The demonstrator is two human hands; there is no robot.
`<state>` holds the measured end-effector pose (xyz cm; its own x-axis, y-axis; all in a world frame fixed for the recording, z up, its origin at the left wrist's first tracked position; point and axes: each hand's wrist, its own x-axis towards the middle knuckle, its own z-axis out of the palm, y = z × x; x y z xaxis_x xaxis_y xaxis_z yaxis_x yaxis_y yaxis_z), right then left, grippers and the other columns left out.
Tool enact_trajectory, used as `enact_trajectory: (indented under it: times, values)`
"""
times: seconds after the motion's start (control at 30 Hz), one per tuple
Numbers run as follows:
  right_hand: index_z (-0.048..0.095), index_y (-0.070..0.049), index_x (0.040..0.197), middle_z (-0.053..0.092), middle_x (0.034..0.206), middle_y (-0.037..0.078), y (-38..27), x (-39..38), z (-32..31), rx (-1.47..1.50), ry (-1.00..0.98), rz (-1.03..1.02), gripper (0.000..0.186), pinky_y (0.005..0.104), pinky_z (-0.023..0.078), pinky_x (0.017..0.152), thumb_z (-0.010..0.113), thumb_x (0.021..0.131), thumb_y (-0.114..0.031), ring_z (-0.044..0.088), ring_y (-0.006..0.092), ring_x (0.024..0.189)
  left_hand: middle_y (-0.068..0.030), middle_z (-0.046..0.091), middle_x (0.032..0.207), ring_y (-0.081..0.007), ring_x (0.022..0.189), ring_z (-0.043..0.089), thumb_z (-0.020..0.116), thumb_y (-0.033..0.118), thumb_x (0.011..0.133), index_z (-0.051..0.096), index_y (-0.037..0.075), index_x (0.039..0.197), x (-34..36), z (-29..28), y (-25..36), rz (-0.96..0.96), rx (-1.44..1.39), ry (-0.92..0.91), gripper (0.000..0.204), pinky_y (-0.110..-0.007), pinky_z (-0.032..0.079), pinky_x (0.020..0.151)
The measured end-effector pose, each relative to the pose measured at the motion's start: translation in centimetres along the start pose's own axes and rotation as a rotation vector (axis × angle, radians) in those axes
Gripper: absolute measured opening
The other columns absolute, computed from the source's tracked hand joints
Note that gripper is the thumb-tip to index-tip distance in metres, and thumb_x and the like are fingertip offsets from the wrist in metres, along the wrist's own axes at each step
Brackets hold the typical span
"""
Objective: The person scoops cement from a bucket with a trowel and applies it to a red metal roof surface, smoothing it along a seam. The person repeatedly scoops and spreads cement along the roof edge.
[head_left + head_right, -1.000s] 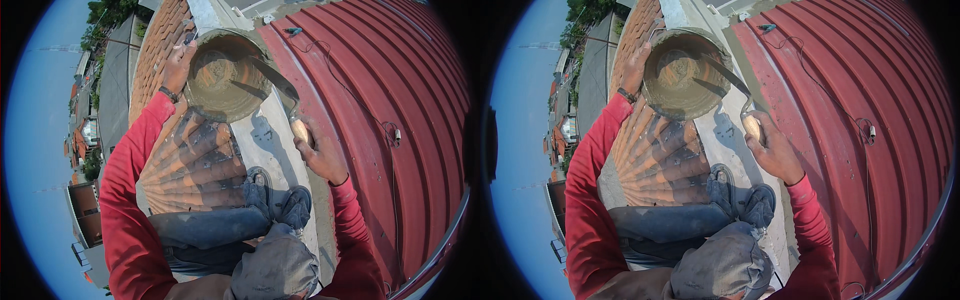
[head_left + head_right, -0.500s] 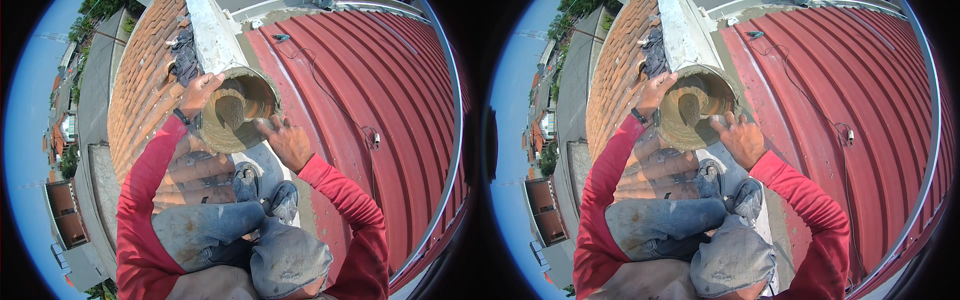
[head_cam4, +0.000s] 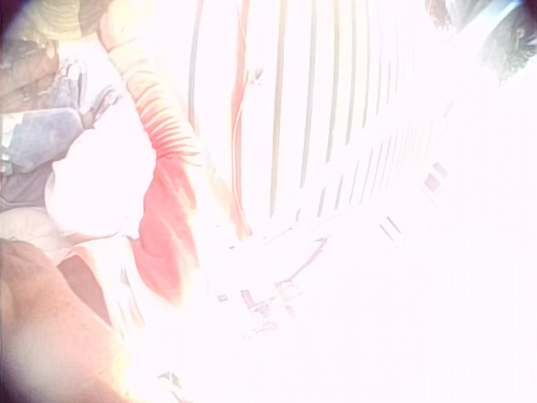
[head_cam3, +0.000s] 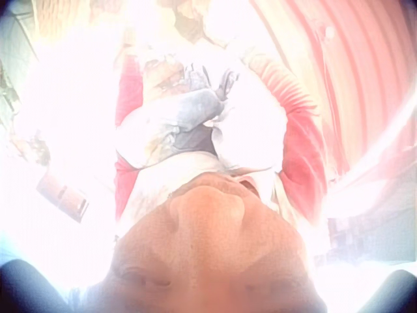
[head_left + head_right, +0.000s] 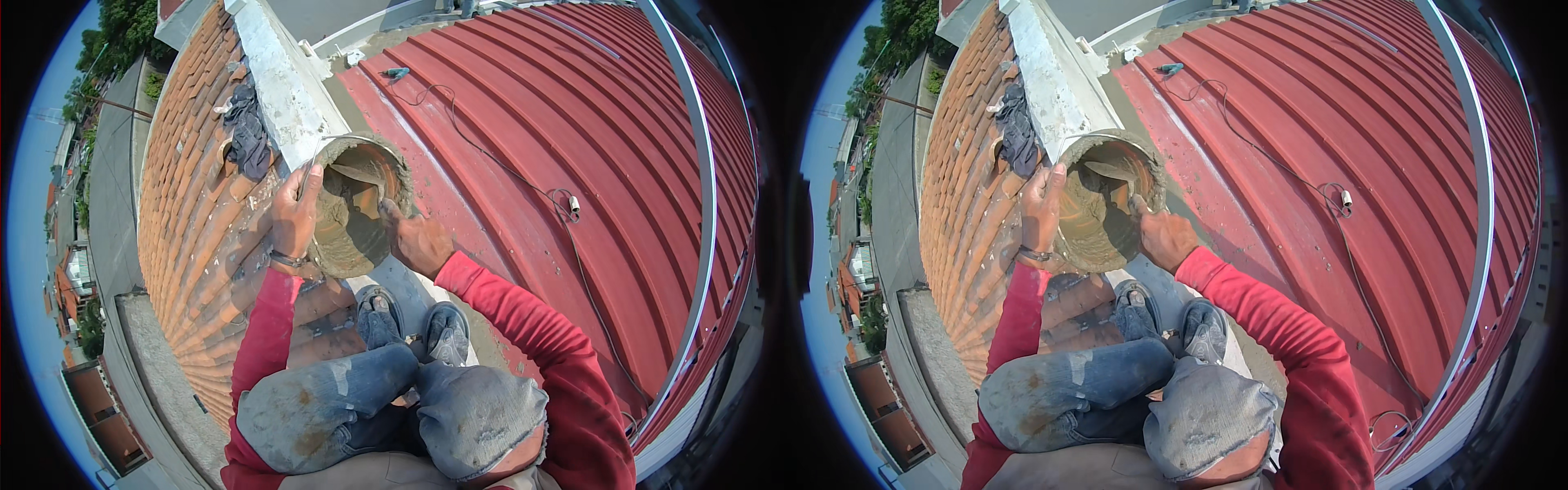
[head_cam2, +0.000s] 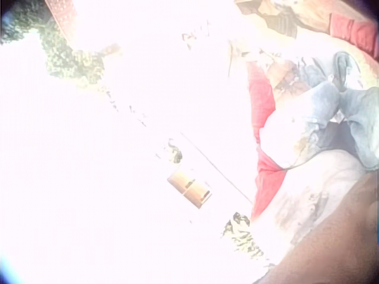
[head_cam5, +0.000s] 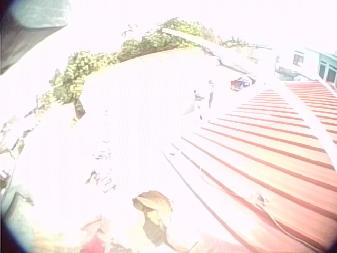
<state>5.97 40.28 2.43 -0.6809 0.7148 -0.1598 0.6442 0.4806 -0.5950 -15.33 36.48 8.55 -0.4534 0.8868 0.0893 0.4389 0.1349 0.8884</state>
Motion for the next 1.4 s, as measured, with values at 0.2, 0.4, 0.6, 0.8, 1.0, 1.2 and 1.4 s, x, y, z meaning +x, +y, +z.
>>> enact_trajectory:
  times: [0.2, 0.4, 0.6, 0.8, 1.0, 1.2, 1.4]
  values:
    - [0.056, -0.006, 0.128, 0.065, 0.075, 0.027, 1.4, 0.0, -0.7, 0.366, -0.228, -0.175, 0.045, 0.0503, 0.054, 0.064, 0.062, 0.085, -0.018, 0.068, 0.041, 0.072, 0.0004, 0.049, 0.076, -0.0091, 0.074, 0.042, 0.056, 0.038, 0.101, 0.066, -0.001, 0.096, -1.1, -0.6, -1.4, -0.117, 0.052, 0.097, 0.041, -0.027, 0.039, 0.068]
    - [0.049, -0.003, 0.139, 0.066, 0.075, 0.02, -1.8, -2.3, 0.7, -0.156, -0.104, -0.17, 0.056, 0.0471, 0.054, 0.054, 0.057, 0.085, -0.012, 0.068, 0.034, 0.064, 0.0085, 0.037, 0.072, -0.0048, 0.069, 0.033, 0.057, 0.037, 0.102, 0.06, 0.003, 0.084, -0.7, -2.4, -2.2, -0.136, -0.137, 0.109, 0.038, -0.024, 0.031, 0.06]
    - [0.051, 0.0, 0.136, 0.067, 0.071, 0.023, -1.5, -2.8, 1.5, -0.201, 0.14, -0.212, 0.058, 0.0452, 0.055, 0.055, 0.059, 0.08, -0.012, 0.07, 0.0361, 0.068, 0.009, 0.038, 0.074, -0.004, 0.071, 0.032, 0.057, 0.036, 0.102, 0.056, 0.006, 0.078, 0.1, -2.1, -3.2, -0.062, -0.16, 0.086, 0.038, -0.022, 0.03, 0.061]
    - [0.05, -0.003, 0.135, 0.064, 0.076, 0.022, -2.0, -1.4, -1.8, -0.168, 0.122, -0.185, 0.052, 0.0457, 0.053, 0.053, 0.055, 0.085, -0.012, 0.066, 0.0375, 0.062, 0.0036, 0.059, 0.082, -0.0053, 0.079, 0.048, 0.058, 0.035, 0.101, 0.068, 0.001, 0.094, -1.0, -2.3, -3.3, -0.136, -0.151, 0.09, 0.035, -0.022, 0.041, 0.072]
    - [0.057, 0.002, 0.121, 0.059, 0.066, 0.027, -0.2, 0.8, -3.2, -0.142, 0.115, -0.096, 0.033, 0.0491, 0.05, 0.05, 0.049, 0.097, -0.021, 0.066, 0.0382, 0.063, -0.0151, 0.06, 0.135, -0.0152, 0.119, 0.057, 0.061, 0.031, 0.098, 0.064, -0.003, 0.123, -1.5, -0.5, 2.8, 0.027, -0.009, -0.035, 0.042, -0.032, 0.038, 0.105]
    - [0.064, 0.005, 0.091, 0.06, 0.07, 0.027, 1.3, 2.1, -7.6, 0.251, 0.004, -0.354, 0.036, 0.0525, 0.049, 0.065, 0.051, 0.1, -0.028, 0.06, 0.0471, 0.064, -0.0186, 0.057, 0.139, -0.0219, 0.126, 0.055, 0.064, 0.033, 0.094, 0.065, -0.004, 0.122, 0.9, -4.5, 8.0, 0.435, 0.148, -0.243, 0.046, -0.05, 0.016, 0.119]
    - [0.061, 0.0, 0.126, 0.058, 0.062, 0.012, -0.6, 0.9, -8.6, 0.721, -0.378, 0.014, 0.047, 0.0382, 0.052, 0.056, 0.049, 0.104, -0.039, 0.062, 0.0233, 0.05, -0.0152, 0.059, 0.128, -0.02, 0.118, 0.055, 0.066, 0.035, 0.093, 0.067, -0.002, 0.118, 1.6, -6.7, 7.6, 0.323, -0.115, -0.249, 0.045, -0.044, 0.023, 0.111]
